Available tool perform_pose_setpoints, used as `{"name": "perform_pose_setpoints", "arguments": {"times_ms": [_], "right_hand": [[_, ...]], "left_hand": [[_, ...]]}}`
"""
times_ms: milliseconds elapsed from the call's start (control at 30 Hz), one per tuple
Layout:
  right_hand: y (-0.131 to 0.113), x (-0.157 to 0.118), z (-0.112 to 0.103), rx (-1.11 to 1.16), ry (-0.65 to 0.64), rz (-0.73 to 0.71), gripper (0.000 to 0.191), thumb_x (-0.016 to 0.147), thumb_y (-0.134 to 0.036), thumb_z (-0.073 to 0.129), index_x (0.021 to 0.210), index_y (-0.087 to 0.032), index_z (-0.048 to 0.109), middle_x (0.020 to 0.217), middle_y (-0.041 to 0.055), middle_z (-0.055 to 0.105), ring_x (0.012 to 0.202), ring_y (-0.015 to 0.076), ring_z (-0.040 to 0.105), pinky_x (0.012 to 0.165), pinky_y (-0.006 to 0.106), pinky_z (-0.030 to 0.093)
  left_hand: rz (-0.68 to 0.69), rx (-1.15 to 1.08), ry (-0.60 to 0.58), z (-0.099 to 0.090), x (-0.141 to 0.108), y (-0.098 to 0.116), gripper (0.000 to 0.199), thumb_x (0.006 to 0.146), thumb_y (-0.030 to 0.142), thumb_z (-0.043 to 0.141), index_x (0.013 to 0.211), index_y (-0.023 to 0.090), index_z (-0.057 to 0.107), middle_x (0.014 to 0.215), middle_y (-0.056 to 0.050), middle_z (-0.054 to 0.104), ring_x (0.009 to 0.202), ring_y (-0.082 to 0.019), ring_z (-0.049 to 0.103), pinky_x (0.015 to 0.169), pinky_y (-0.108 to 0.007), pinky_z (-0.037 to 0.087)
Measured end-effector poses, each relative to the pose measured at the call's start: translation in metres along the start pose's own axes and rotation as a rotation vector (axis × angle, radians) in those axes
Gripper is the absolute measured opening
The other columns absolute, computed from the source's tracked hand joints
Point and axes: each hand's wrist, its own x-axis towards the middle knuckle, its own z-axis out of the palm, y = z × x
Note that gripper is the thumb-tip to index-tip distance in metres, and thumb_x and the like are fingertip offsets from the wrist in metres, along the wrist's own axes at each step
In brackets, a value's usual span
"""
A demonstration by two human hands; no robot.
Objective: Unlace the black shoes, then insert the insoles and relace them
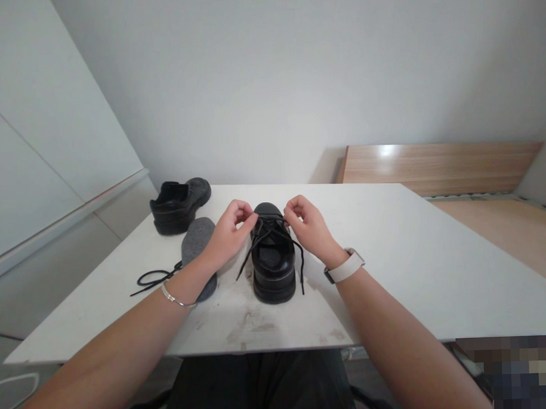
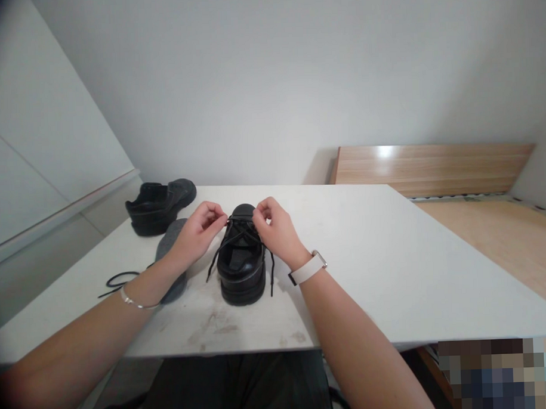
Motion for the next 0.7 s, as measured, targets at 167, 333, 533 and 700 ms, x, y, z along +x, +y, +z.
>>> {"name": "perform_pose_setpoints", "arguments": {"times_ms": [167, 333, 533, 700], "right_hand": [[-0.008, 0.001, -0.002, 0.336, -0.04, 0.09, 0.036, 0.08, -0.051, 0.068, 0.085, -0.021, 0.049, 0.063, -0.0067, 0.049, 0.06, 0.0108, 0.046, 0.061, 0.026, 0.037], [-0.014, 0.002, -0.01, 0.494, 0.0, 0.046, 0.041, 0.073, -0.037, 0.075, 0.101, -0.023, 0.047, 0.071, -0.0071, 0.051, 0.058, 0.0096, 0.044, 0.055, 0.024, 0.037], [-0.015, 0.001, -0.024, -0.173, 0.178, -0.282, 0.021, 0.08, -0.012, 0.052, 0.098, -0.021, 0.06, 0.079, -0.0004, 0.052, 0.071, 0.0136, 0.05, 0.064, 0.029, 0.04], [-0.016, 0.002, -0.043, -0.226, 0.55, -0.283, 0.013, 0.082, -0.014, 0.053, 0.088, -0.021, 0.063, 0.082, 0.003, 0.055, 0.068, 0.015, 0.049, 0.058, 0.029, 0.037]], "left_hand": [[-0.045, -0.28, -0.04, -0.005, 0.002, -0.001, 0.031, 0.077, 0.026, 0.072, 0.097, 0.022, 0.049, 0.085, 0.002, 0.059, 0.081, -0.013, 0.06, 0.08, -0.028, 0.048], [0.038, -0.094, 0.058, -0.013, 0.005, 0.002, 0.024, 0.077, 0.021, 0.068, 0.096, 0.02, 0.053, 0.087, 0.0, 0.057, 0.081, -0.014, 0.058, 0.073, -0.026, 0.048], [0.188, 0.431, 0.17, -0.02, 0.005, 0.003, 0.016, 0.079, 0.014, 0.056, 0.092, 0.02, 0.063, 0.088, -0.002, 0.06, 0.074, -0.015, 0.058, 0.074, -0.031, 0.05], [-0.078, 0.106, 0.124, -0.019, 0.007, -0.006, 0.01, 0.085, 0.028, 0.057, 0.09, 0.02, 0.056, 0.073, -0.002, 0.068, 0.07, -0.018, 0.067, 0.069, -0.032, 0.053]]}}
